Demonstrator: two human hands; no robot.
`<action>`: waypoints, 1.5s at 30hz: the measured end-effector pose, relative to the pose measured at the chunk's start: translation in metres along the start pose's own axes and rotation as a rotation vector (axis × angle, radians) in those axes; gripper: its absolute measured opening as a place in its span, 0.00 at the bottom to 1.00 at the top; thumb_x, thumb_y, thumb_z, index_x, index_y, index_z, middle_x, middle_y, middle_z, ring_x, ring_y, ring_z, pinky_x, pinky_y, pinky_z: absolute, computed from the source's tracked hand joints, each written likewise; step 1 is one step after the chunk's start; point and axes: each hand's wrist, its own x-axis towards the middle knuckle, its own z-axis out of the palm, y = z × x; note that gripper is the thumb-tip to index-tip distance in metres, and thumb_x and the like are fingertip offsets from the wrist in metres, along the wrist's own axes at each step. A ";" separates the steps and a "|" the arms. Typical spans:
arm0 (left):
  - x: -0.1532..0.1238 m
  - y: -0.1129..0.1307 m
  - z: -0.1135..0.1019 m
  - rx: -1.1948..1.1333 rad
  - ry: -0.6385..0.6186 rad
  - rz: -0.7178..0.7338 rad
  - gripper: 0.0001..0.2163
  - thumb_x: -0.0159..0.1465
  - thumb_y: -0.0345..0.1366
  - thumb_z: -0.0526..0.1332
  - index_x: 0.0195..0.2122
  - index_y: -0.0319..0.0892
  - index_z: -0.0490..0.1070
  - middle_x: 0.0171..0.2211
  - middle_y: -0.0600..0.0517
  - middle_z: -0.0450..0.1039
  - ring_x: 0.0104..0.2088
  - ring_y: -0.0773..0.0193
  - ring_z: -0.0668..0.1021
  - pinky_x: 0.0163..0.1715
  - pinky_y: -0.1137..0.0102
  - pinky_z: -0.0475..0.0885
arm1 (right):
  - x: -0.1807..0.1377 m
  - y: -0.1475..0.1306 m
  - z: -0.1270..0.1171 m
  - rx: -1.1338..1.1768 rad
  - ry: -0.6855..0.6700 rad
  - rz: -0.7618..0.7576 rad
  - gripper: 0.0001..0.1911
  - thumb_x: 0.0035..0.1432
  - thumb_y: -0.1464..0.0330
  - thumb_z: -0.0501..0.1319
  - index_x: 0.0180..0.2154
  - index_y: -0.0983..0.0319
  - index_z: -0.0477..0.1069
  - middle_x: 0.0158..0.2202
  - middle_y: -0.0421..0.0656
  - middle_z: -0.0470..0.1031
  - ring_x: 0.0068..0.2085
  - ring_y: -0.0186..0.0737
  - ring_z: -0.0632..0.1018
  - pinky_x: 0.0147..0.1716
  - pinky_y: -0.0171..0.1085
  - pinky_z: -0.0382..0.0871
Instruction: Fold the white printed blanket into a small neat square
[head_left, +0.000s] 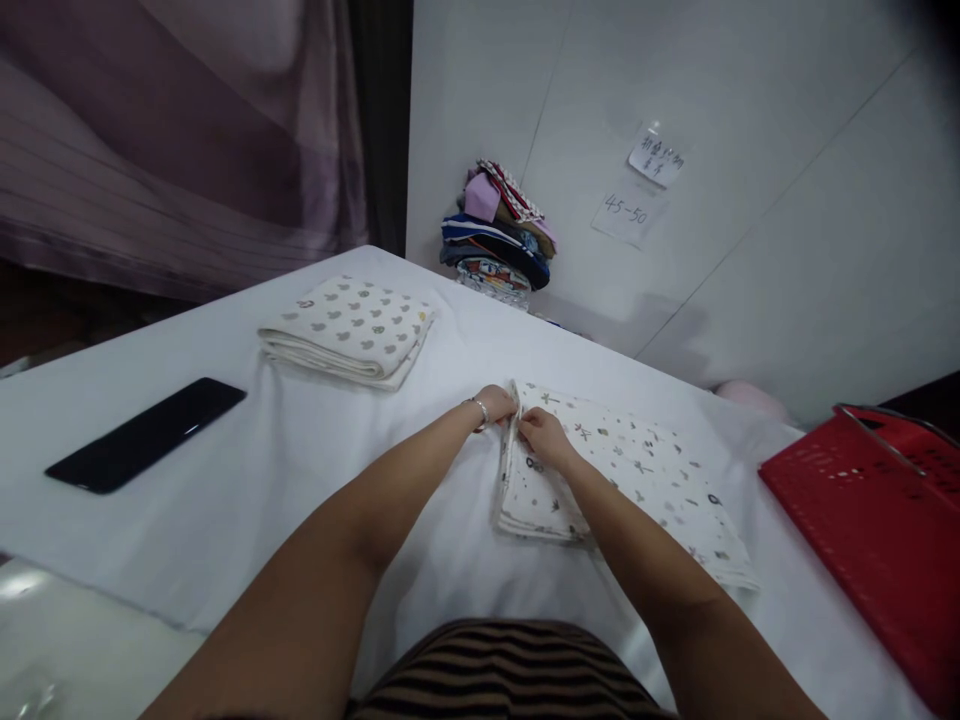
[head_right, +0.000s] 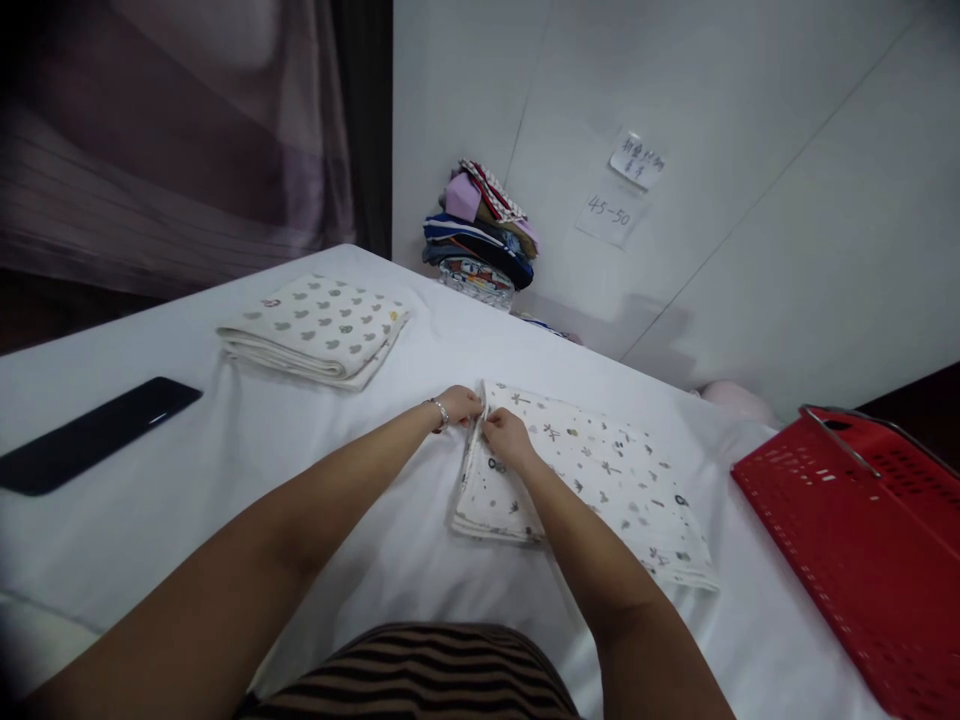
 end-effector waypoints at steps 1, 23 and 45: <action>-0.003 0.001 -0.001 0.002 0.000 0.004 0.06 0.50 0.36 0.58 0.26 0.40 0.71 0.18 0.54 0.68 0.20 0.69 0.69 0.22 0.75 0.61 | 0.001 0.001 0.000 0.033 -0.009 0.008 0.01 0.53 0.71 0.55 0.29 0.61 0.64 0.19 0.35 0.69 0.16 0.28 0.66 0.16 0.28 0.57; -0.033 -0.003 0.017 0.022 0.049 -0.031 0.06 0.48 0.38 0.60 0.24 0.42 0.71 0.20 0.54 0.67 0.22 0.66 0.69 0.21 0.73 0.61 | -0.011 -0.006 -0.005 0.223 -0.030 -0.038 0.03 0.54 0.71 0.54 0.28 0.62 0.64 0.18 0.34 0.66 0.16 0.27 0.66 0.16 0.28 0.60; -0.040 -0.016 0.042 0.063 0.251 0.057 0.09 0.54 0.38 0.57 0.31 0.41 0.74 0.33 0.48 0.76 0.35 0.60 0.76 0.31 0.71 0.65 | -0.014 -0.006 -0.007 0.093 -0.055 0.006 0.05 0.53 0.69 0.58 0.34 0.63 0.66 0.15 0.34 0.67 0.16 0.29 0.68 0.16 0.27 0.58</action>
